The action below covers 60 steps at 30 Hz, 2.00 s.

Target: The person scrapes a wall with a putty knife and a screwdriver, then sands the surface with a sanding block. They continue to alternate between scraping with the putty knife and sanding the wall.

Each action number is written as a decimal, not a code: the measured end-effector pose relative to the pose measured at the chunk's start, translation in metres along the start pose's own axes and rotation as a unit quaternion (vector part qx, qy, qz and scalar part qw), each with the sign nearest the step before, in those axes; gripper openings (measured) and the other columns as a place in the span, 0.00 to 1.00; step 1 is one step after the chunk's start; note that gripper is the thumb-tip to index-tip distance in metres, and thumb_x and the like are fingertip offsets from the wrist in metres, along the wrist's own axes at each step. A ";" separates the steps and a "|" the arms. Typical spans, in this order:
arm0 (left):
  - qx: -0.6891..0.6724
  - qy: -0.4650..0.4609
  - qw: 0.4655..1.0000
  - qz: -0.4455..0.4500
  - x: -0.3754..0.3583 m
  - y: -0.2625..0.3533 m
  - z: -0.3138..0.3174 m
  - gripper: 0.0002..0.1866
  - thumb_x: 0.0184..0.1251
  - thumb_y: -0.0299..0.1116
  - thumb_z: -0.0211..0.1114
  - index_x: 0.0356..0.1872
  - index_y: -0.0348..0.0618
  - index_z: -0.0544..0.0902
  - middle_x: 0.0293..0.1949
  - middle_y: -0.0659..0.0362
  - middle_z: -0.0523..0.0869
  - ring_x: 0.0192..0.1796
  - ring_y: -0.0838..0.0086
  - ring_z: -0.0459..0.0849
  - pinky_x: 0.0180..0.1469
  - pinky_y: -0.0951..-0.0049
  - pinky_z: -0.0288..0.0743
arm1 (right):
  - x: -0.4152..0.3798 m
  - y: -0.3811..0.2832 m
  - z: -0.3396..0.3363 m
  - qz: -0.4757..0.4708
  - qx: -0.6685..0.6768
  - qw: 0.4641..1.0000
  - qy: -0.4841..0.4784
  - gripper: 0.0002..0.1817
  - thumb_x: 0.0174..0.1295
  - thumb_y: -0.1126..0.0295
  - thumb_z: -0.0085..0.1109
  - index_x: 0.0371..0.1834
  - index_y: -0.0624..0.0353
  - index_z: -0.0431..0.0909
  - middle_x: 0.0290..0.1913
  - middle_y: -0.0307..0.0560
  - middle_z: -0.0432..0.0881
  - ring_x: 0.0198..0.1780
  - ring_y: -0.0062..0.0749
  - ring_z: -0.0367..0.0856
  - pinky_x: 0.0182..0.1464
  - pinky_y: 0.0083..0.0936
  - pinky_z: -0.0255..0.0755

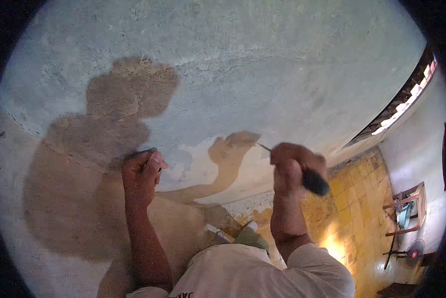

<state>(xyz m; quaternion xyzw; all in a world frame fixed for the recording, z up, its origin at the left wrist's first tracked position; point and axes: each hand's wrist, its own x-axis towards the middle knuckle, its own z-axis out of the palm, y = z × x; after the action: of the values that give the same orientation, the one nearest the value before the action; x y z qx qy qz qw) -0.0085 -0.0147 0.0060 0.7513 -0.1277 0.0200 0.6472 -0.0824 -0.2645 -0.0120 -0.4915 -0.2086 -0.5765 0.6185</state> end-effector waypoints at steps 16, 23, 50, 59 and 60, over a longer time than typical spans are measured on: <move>0.015 -0.002 1.000 0.009 0.000 0.000 0.000 0.19 0.63 0.43 0.61 0.18 0.40 0.78 0.13 0.69 0.66 0.15 0.86 0.60 0.18 0.80 0.54 | -0.006 0.004 -0.004 0.027 -0.009 0.999 0.015 0.16 0.55 0.67 0.63 0.17 0.59 0.68 0.16 0.45 0.74 0.21 0.31 0.78 0.28 0.26 0.75; 0.017 -0.017 1.000 0.020 0.002 -0.001 -0.001 0.18 0.63 0.42 0.61 0.18 0.39 0.79 0.13 0.69 0.66 0.15 0.87 0.61 0.17 0.81 0.55 | -0.009 0.004 -0.015 -0.013 0.105 0.994 -0.033 0.07 0.54 0.75 0.62 0.27 0.61 0.72 0.18 0.44 0.76 0.22 0.29 0.77 0.27 0.25 0.74; 0.028 -0.017 0.999 0.025 0.004 -0.015 -0.010 0.18 0.64 0.40 0.60 0.19 0.40 0.78 0.15 0.67 0.71 0.14 0.85 0.64 0.15 0.80 0.54 | -0.050 -0.053 -0.091 0.417 -0.162 0.838 -0.313 0.15 0.50 0.74 0.67 0.35 0.60 0.69 0.33 0.39 0.70 0.36 0.24 0.74 0.34 0.20 0.71; 0.074 -0.017 0.995 0.062 0.005 -0.014 -0.011 0.19 0.64 0.42 0.59 0.18 0.39 0.77 0.15 0.64 0.73 0.14 0.82 0.66 0.15 0.79 0.54 | -0.037 -0.108 -0.142 0.457 0.071 0.885 0.058 0.38 0.41 0.79 0.64 0.59 0.56 0.57 0.40 0.44 0.67 0.37 0.36 0.79 0.38 0.37 0.79; 0.082 -0.030 0.994 0.062 0.005 -0.017 -0.014 0.19 0.64 0.42 0.59 0.18 0.39 0.77 0.15 0.64 0.73 0.14 0.82 0.66 0.15 0.79 0.54 | -0.043 -0.109 -0.144 0.469 0.056 0.880 0.040 0.37 0.45 0.78 0.58 0.61 0.57 0.55 0.39 0.45 0.68 0.31 0.36 0.79 0.34 0.33 0.78</move>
<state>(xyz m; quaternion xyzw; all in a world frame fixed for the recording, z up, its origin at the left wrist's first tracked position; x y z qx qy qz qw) 0.0019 0.0000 -0.0074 0.7925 -0.1910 0.0482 0.5772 -0.2374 -0.3485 -0.0691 -0.4728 0.0393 -0.2250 0.8511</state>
